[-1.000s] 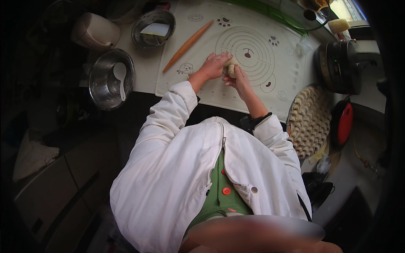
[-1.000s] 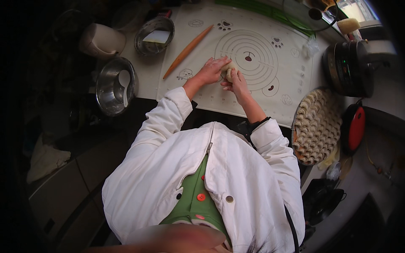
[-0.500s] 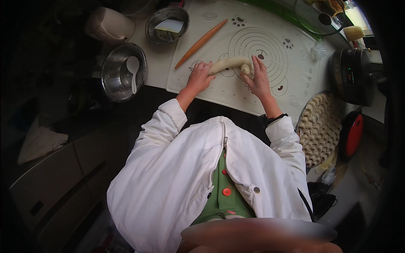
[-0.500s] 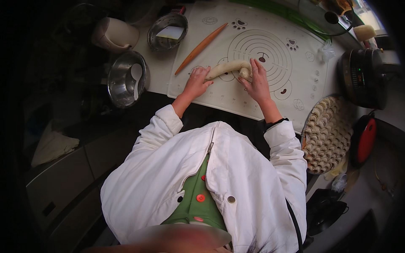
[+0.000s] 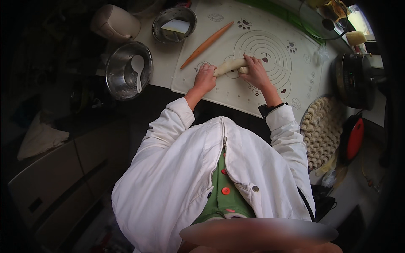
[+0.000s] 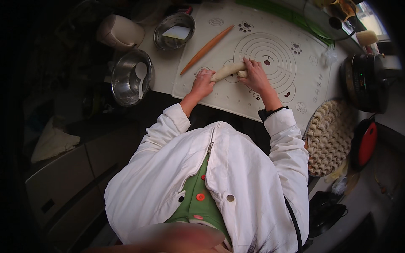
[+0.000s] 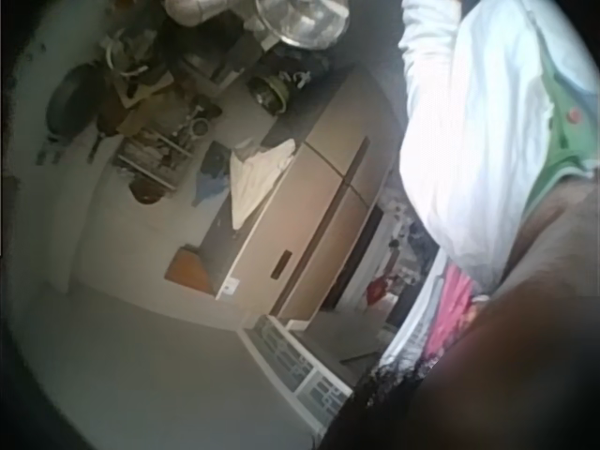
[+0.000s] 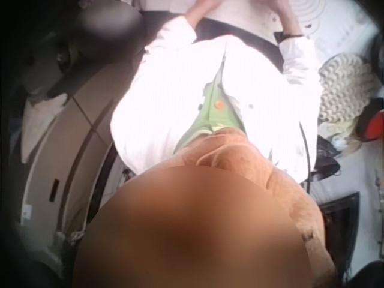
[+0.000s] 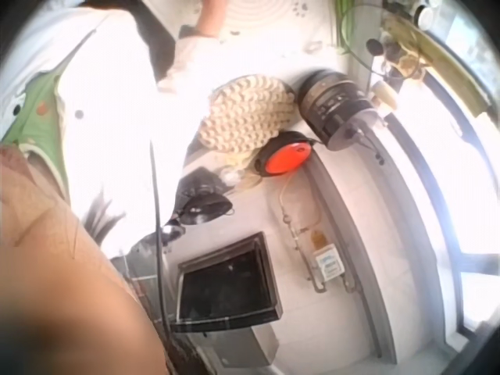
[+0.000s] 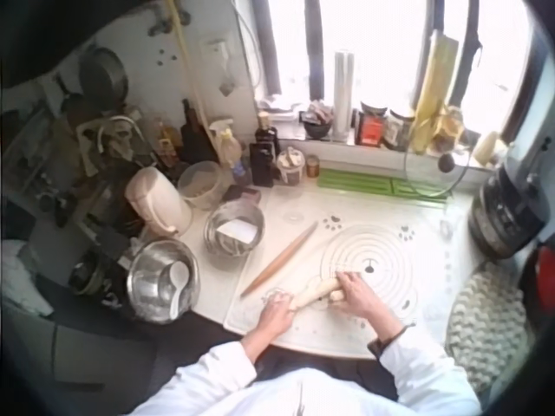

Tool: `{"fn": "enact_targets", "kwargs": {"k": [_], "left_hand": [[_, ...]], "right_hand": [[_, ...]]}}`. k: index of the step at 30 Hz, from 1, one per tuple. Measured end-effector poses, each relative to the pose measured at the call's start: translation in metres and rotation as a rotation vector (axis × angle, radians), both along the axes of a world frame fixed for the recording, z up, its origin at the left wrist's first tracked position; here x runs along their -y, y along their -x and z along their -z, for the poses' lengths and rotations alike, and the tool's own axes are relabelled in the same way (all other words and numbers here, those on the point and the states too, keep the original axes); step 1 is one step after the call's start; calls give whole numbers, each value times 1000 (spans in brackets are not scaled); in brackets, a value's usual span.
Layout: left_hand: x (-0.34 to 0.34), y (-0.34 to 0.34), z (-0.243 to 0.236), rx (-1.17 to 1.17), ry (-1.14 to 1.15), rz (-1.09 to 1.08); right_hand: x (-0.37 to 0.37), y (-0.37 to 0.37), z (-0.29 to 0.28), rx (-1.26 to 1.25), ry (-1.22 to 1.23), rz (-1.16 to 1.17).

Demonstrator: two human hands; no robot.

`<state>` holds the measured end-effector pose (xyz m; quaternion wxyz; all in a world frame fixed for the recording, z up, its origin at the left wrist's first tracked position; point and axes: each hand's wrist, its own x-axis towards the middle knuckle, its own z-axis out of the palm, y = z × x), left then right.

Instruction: The person kneads a small piece of dough into a ball, then uses a wooden rolling pin to flatten it into a thin circular sheet on a silicone mat. The person periodically rotates the dough while rolling to maintain an even shape. The clip ends with the person moving away from the mat and handling a metal bowl.

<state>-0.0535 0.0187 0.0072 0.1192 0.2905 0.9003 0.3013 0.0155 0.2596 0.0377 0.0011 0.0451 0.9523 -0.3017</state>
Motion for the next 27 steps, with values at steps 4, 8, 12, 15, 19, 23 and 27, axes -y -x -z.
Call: {"fn": "enact_targets", "kwargs": {"k": [4,8,12,15,19,23,27], "left_hand": [[-2,-4,0,-178,-35,3],[-3,-8,-3,-229,-33,-14],[-1,-4,-5,-319,-14,-43],[3,1,-5,-439,-54,-32],[8,2,-7,-270,36,52],[10,-5,-8,-356,-39,77],[10,-14,-1,-202,-72,40]], "right_hand": [[-3,1,5,-68,134,106],[-11,2,4,176,694,394],[-16,-4,-2,357,863,448],[-13,-13,-5,366,1039,493],[-9,-20,-6,339,1087,513],[-6,-18,-2,470,996,707],[-7,-12,11,473,791,696]]}}
